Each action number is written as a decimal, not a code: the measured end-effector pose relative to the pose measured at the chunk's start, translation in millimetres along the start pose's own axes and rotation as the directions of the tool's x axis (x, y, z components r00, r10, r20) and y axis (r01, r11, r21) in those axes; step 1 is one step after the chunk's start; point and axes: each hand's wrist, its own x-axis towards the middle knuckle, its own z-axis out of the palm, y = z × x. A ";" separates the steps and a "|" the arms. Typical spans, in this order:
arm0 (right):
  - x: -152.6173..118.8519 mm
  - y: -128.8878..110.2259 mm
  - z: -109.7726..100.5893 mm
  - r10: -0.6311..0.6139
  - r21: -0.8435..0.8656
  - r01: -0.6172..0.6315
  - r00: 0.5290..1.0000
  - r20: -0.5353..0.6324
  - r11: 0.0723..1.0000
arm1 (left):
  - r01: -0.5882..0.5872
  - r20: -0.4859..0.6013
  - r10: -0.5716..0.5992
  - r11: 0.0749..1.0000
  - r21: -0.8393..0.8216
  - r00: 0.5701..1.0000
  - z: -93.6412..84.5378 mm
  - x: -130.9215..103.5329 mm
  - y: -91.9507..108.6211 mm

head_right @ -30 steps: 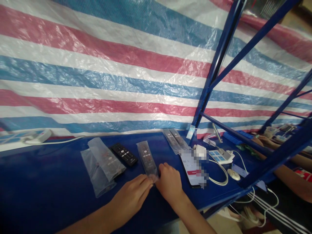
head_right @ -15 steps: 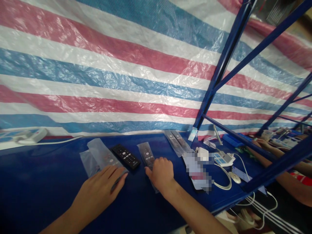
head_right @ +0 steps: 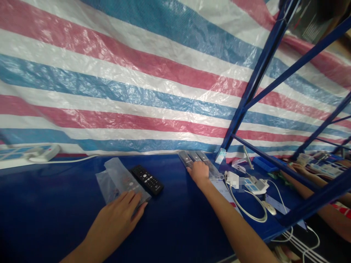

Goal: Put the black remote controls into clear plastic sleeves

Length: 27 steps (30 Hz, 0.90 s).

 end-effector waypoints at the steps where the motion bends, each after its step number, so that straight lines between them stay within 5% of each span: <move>1: -2.8 -2.8 -1.0 0.001 -0.009 -0.001 1.000 -0.014 1.000 | 0.019 0.008 -0.019 1.000 0.000 1.000 -0.1 0.0 0.3; 3: -13.2 -11.4 -4.5 -0.026 -0.017 0.025 0.997 -0.067 1.000 | 0.042 0.030 -0.042 0.999 0.002 0.999 -0.9 0.4 0.7; 6: -37.3 -29.2 -13.4 -0.227 0.086 0.237 0.968 -0.108 0.968 | 0.044 0.101 -0.044 0.999 0.002 0.994 -3.6 1.3 0.9; 11: -69.5 -56.4 -27.4 -0.489 0.246 0.461 0.870 0.067 0.853 | 0.080 0.269 -0.071 0.997 -0.023 0.961 -9.0 2.6 0.7; 23: -62.8 -77.2 -23.4 -0.419 0.212 0.392 0.902 0.103 0.895 | 0.107 0.433 -0.072 0.993 -0.057 0.898 -13.1 3.7 -0.6; 27: -61.2 -66.5 -22.0 -0.349 0.197 0.317 0.925 0.150 0.928 | 0.073 0.400 -0.020 0.991 -0.116 0.916 -10.3 3.0 -0.2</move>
